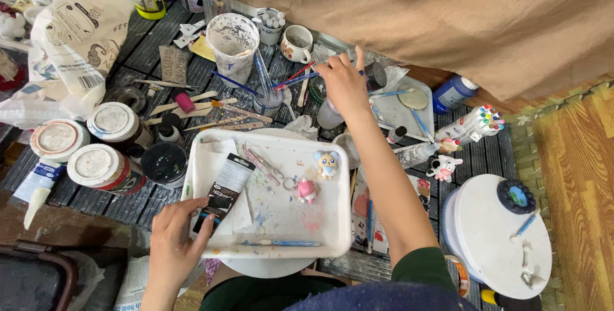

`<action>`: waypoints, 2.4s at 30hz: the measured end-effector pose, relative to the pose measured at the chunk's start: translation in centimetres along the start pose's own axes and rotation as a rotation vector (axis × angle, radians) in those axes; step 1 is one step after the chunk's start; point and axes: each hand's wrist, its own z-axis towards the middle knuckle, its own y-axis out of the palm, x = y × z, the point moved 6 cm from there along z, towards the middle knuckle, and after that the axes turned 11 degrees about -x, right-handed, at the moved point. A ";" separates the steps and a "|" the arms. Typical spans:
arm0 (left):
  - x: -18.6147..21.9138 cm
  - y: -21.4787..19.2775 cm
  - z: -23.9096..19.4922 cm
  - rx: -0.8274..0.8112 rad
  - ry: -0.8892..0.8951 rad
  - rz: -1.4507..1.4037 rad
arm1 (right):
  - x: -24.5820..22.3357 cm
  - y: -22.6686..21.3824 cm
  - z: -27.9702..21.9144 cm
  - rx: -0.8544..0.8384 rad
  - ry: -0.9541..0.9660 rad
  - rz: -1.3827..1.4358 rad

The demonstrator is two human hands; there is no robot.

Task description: The person paints small figurines using a fine brush and various paints. They dip the brush into water, mix colors on a palette, and apply paint to the figurines' details. The person also handles a roll of tape and a yellow paint container during the process.

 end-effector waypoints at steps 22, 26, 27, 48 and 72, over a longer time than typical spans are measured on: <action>-0.2 0.0 0.1 -0.020 -0.003 -0.003 | -2.1 0.6 0.4 -0.097 -0.004 -0.003; -0.2 0.0 0.1 -0.014 0.004 -0.004 | -2.4 1.0 0.5 -0.096 -0.024 -0.046; -0.2 0.0 0.0 -0.016 0.004 0.000 | -2.5 1.1 0.5 -0.085 -0.041 -0.049; 10.4 1.0 13.8 0.061 0.332 0.342 | -0.5 -5.1 -4.7 -0.027 0.199 0.625; 4.9 2.7 18.8 -0.197 -0.010 -0.460 | -2.3 1.1 -9.0 -0.111 0.313 1.811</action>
